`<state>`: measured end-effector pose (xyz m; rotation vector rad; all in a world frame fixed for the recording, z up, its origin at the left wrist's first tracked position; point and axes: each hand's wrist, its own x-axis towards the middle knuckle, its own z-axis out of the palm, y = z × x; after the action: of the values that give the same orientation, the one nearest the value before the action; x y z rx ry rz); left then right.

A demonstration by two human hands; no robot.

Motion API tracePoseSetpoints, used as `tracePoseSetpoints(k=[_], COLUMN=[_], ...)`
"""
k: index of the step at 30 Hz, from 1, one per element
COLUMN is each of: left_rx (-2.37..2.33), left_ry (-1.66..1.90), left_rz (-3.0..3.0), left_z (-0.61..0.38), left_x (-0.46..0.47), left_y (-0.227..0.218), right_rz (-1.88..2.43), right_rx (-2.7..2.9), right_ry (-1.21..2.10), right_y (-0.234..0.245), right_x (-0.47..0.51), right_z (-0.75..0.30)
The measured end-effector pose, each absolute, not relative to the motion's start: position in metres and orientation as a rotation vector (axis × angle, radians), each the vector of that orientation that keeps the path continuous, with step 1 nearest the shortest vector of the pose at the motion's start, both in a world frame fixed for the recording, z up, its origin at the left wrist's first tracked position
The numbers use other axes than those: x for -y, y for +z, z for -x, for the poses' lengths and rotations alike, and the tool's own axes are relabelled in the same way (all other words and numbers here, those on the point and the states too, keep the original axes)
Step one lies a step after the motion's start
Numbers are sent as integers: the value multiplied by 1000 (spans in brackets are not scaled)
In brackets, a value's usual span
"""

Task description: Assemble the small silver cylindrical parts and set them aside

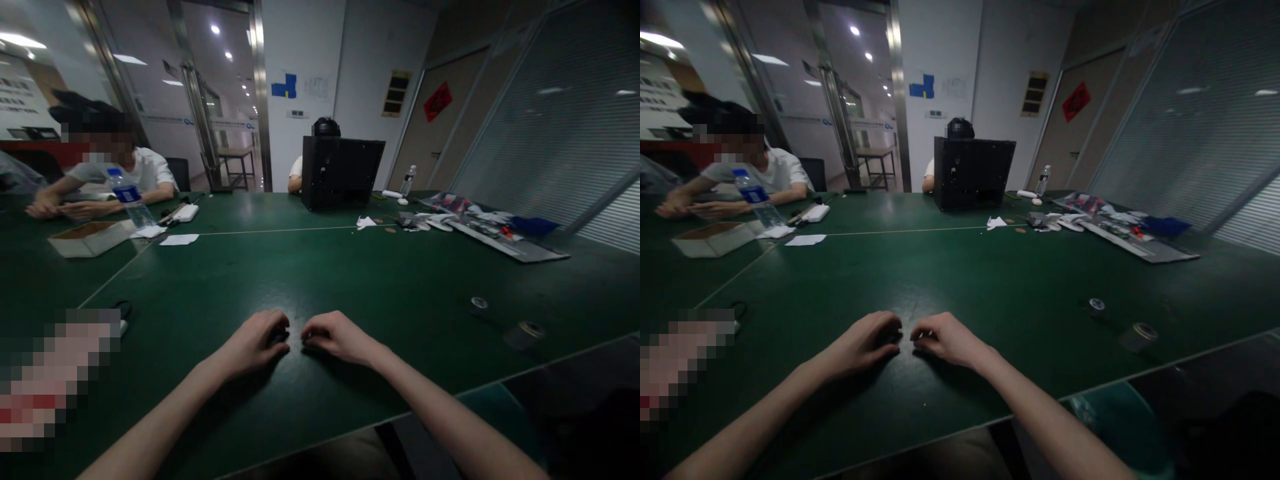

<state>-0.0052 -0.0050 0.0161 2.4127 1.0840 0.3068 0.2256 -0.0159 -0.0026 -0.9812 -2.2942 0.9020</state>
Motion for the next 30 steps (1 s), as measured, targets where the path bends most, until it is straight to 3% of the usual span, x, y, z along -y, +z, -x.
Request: tracePoseSetpoints(k=[3, 11, 18, 30], left_rx=[-1085, -1098, -1097, -1108], left_ry=[288, 275, 266, 260], left_rz=[-2414, -2404, -2404, -2405], left_z=[6, 3, 4, 2], left_x=[4, 7, 5, 5], left_y=[16, 20, 18, 18], right_rz=[1144, 2079, 2363, 2342], right_rx=[2302, 1873, 1836, 1837], right_ry=[592, -90, -44, 42], right_y=[8, 25, 16, -3], right_x=[26, 27, 35, 26], right_z=[-267, -484, -574, -586])
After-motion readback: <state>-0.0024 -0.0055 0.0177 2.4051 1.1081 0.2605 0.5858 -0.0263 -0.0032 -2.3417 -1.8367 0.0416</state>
